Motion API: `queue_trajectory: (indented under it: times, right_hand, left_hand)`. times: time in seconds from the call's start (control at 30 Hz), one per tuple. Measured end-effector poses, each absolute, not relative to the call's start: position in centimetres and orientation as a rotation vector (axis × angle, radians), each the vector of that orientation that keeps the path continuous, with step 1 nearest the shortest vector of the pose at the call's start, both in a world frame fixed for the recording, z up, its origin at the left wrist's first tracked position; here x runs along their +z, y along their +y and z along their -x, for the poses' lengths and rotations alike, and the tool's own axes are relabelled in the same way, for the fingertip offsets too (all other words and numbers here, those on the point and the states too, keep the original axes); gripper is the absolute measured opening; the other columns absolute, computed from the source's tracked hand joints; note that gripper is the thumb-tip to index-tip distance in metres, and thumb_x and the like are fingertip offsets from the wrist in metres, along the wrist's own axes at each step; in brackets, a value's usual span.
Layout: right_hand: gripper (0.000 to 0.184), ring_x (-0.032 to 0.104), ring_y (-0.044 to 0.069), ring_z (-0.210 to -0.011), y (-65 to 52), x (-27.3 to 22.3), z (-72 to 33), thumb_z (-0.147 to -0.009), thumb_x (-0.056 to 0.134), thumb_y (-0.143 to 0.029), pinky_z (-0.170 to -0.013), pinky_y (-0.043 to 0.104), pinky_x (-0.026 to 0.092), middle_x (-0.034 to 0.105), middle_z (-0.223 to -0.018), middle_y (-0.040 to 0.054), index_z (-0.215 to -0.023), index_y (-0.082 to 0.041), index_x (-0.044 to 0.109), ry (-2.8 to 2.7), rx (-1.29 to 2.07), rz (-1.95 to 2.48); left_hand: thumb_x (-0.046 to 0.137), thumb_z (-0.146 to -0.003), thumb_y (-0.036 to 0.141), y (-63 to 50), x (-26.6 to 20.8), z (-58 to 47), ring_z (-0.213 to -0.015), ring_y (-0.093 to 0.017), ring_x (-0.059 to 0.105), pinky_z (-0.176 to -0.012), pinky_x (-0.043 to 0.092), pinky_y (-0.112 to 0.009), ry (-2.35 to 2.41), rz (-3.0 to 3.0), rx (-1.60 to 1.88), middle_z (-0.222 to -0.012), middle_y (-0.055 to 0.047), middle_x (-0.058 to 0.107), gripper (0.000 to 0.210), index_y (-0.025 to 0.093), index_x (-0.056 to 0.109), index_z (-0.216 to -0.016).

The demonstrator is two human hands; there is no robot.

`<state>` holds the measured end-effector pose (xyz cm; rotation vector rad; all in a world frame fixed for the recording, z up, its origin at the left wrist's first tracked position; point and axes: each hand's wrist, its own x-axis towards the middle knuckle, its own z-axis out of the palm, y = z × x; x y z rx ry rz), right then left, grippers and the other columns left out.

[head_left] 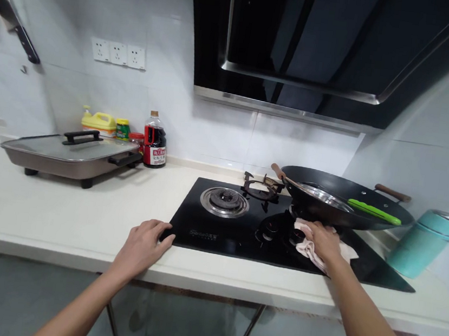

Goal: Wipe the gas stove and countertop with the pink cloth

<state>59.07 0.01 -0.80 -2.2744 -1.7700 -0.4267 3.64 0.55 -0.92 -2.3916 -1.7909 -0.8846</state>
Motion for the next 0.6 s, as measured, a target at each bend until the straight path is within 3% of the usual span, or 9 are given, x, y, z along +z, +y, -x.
queue_trajectory:
  times: [0.2, 0.37, 0.5, 0.6]
  right_hand:
    - [0.058, 0.055, 0.026, -0.135, -1.3, -1.2, -59.7, -0.107, 0.02, -0.045, -0.114, 0.043, 0.039, 0.061, -0.15, 0.0021, -0.151, -0.033, 0.055, -1.805, -0.247, 2.13]
    - [0.074, 0.042, 0.033, -0.149, -3.8, -2.5, -62.3, -0.091, 0.05, -0.057, -0.117, 0.045, 0.04, 0.045, -0.163, 0.0119, -0.157, -0.024, 0.046, -1.752, -0.247, 2.109]
    - [0.082, 0.051, 0.037, -0.141, -4.6, -2.5, -63.4, -0.087, 0.057, -0.057, -0.114, 0.051, 0.042, 0.052, -0.157, 0.0141, -0.16, -0.023, 0.041, -1.825, -0.164, 2.186]
    - [0.075, 0.055, 0.038, -0.138, -4.0, -1.4, -62.8, -0.086, 0.06, -0.043, -0.113, 0.049, 0.044, 0.058, -0.151, 0.0173, -0.156, -0.018, 0.046, -1.797, -0.2, 2.241]
  left_hand:
    - [0.051, -0.096, 0.045, 0.2, -0.7, -3.8, -0.12, -0.03, 0.065, -0.104, 0.046, -0.046, -1.773, 2.399, -0.865, -0.124, -0.009, 0.074, 0.036, 0.025, 0.073, -0.116]
    - [0.049, -0.097, 0.044, 0.0, -0.7, -3.8, -0.12, -0.03, 0.065, -0.104, 0.046, -0.046, -1.752, 2.404, -0.853, -0.124, -0.009, 0.074, 0.036, 0.025, 0.073, -0.117]
    - [0.048, -0.098, 0.045, 0.0, -0.9, -3.7, -0.12, -0.03, 0.065, -0.103, 0.046, -0.046, -1.739, 2.407, -0.85, -0.124, -0.01, 0.074, 0.037, 0.025, 0.073, -0.118]
    - [0.048, -0.097, 0.045, 0.1, -1.0, -3.7, -0.12, -0.03, 0.065, -0.104, 0.047, -0.046, -1.737, 2.409, -0.855, -0.124, -0.01, 0.074, 0.038, 0.025, 0.072, -0.119]
